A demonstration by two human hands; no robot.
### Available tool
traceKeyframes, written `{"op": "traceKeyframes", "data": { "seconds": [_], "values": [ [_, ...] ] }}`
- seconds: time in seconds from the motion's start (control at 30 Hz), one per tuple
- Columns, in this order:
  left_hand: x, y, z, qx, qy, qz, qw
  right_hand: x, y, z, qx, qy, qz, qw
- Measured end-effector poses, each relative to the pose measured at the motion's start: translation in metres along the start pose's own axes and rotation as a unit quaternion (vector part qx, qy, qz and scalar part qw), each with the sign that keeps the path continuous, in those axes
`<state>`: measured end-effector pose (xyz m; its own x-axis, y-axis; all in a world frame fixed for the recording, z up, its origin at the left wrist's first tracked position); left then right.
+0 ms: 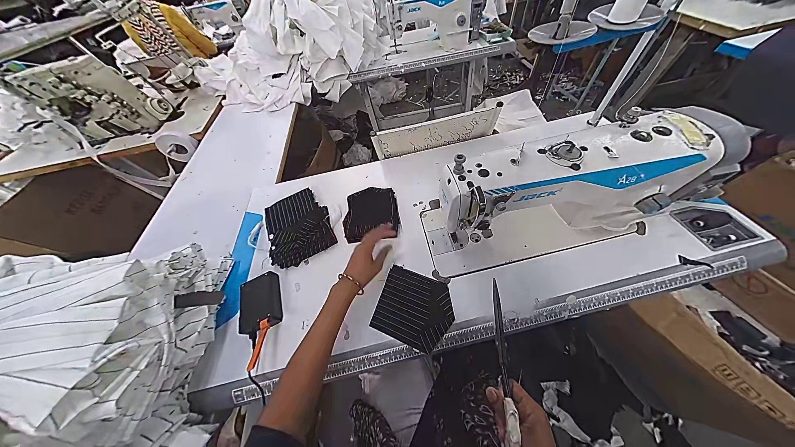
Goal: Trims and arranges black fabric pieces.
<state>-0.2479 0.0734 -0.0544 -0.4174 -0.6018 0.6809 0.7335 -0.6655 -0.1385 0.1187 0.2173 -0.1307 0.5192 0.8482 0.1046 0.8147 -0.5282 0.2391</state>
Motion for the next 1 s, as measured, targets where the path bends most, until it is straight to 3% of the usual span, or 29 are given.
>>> {"op": "traceKeyframes", "data": {
  "seconds": [0.1,0.17,0.23,0.3,0.37,0.47,0.57,0.63,0.8,0.87,1.0],
  "values": [
    [-0.038,0.046,0.022,-0.082,-0.004,-0.16,0.984,-0.002,0.001,0.0,-0.009,0.001,0.002,1.0],
    [-0.044,0.068,0.028,-0.081,-0.043,-0.174,0.98,-0.004,0.002,-0.001,-0.012,0.009,-0.003,1.0],
    [-0.04,0.077,0.029,-0.033,-0.135,-0.159,0.977,-0.009,0.003,-0.004,-0.005,0.028,-0.007,1.0],
    [-0.043,0.084,0.025,0.072,-0.195,-0.178,0.962,-0.015,0.004,-0.006,-0.012,0.057,-0.009,0.998],
    [-0.051,0.09,0.024,0.148,-0.206,-0.18,0.951,-0.021,0.006,-0.008,-0.026,0.061,-0.016,0.998],
    [-0.057,0.098,0.026,0.175,-0.177,-0.174,0.953,-0.025,0.011,-0.007,-0.035,0.055,-0.028,0.997],
    [-0.048,0.106,0.037,0.041,-0.108,-0.099,0.988,-0.017,0.013,-0.01,-0.018,0.09,-0.032,0.995],
    [-0.055,0.117,0.042,-0.048,-0.111,-0.127,0.984,-0.011,0.011,-0.014,0.003,0.118,-0.025,0.993],
    [-0.057,0.128,0.051,-0.138,-0.129,-0.116,0.975,-0.019,-0.009,-0.046,0.059,0.146,-0.016,0.987],
    [-0.053,0.124,0.049,-0.148,-0.11,-0.086,0.979,-0.033,-0.025,-0.068,0.102,0.149,-0.016,0.983],
    [-0.038,0.117,0.034,-0.071,0.035,-0.061,0.995,-0.074,-0.064,-0.099,0.194,0.212,-0.043,0.957]
  ]
}}
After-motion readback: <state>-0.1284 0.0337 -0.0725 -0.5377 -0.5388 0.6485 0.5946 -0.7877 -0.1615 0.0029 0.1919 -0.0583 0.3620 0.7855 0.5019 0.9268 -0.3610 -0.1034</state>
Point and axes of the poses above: each hand's wrist, its own y-axis away from the middle knuckle, its own x-axis out of the back of the hand, z = x × y, the point moved 9 cm from there along -y, towards the middle knuckle, and after that the axes turned 3 degrees about x, right-handed, at the moved point
